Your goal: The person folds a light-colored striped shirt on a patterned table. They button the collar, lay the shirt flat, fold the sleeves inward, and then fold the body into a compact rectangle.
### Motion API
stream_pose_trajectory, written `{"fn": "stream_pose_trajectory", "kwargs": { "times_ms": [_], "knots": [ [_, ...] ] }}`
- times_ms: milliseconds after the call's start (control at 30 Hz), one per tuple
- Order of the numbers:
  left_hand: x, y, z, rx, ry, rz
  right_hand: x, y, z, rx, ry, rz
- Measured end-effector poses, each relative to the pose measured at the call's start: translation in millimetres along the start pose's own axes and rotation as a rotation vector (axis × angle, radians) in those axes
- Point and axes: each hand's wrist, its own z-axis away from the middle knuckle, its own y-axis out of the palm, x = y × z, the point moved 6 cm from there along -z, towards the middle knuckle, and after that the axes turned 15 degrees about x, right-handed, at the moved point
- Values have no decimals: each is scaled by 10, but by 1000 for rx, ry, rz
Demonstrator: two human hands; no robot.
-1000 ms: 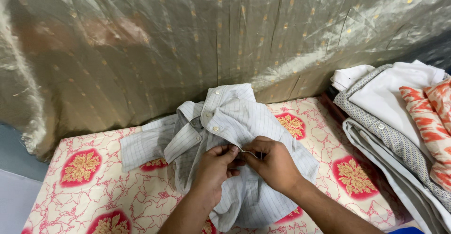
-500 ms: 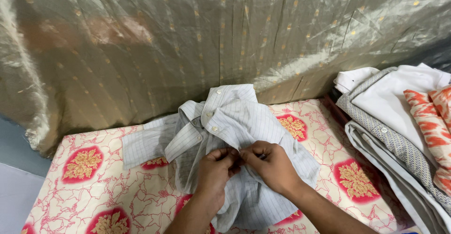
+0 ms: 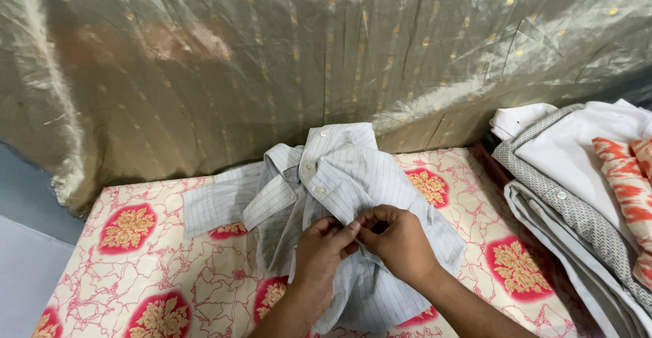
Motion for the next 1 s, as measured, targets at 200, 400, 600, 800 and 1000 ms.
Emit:
{"fn": "stream_pose_trajectory", "kwargs": {
  "times_ms": [200, 400, 600, 800, 1000],
  "knots": [
    [1, -54, 72, -54, -12, -5, 22, 55, 57, -23, -25, 16],
    [15, -122, 62, -98, 38, 46, -101, 158, 15, 81, 14, -381],
    [-22, -109, 62, -47, 85, 59, -300, 262, 98, 182, 402, -896],
    [-175, -11, 125, 34, 150, -272, -399, 242, 70, 201, 352, -666],
    [-413, 26, 130, -12, 158, -135, 67, 210, 66, 86, -216, -254]
  ]
}}
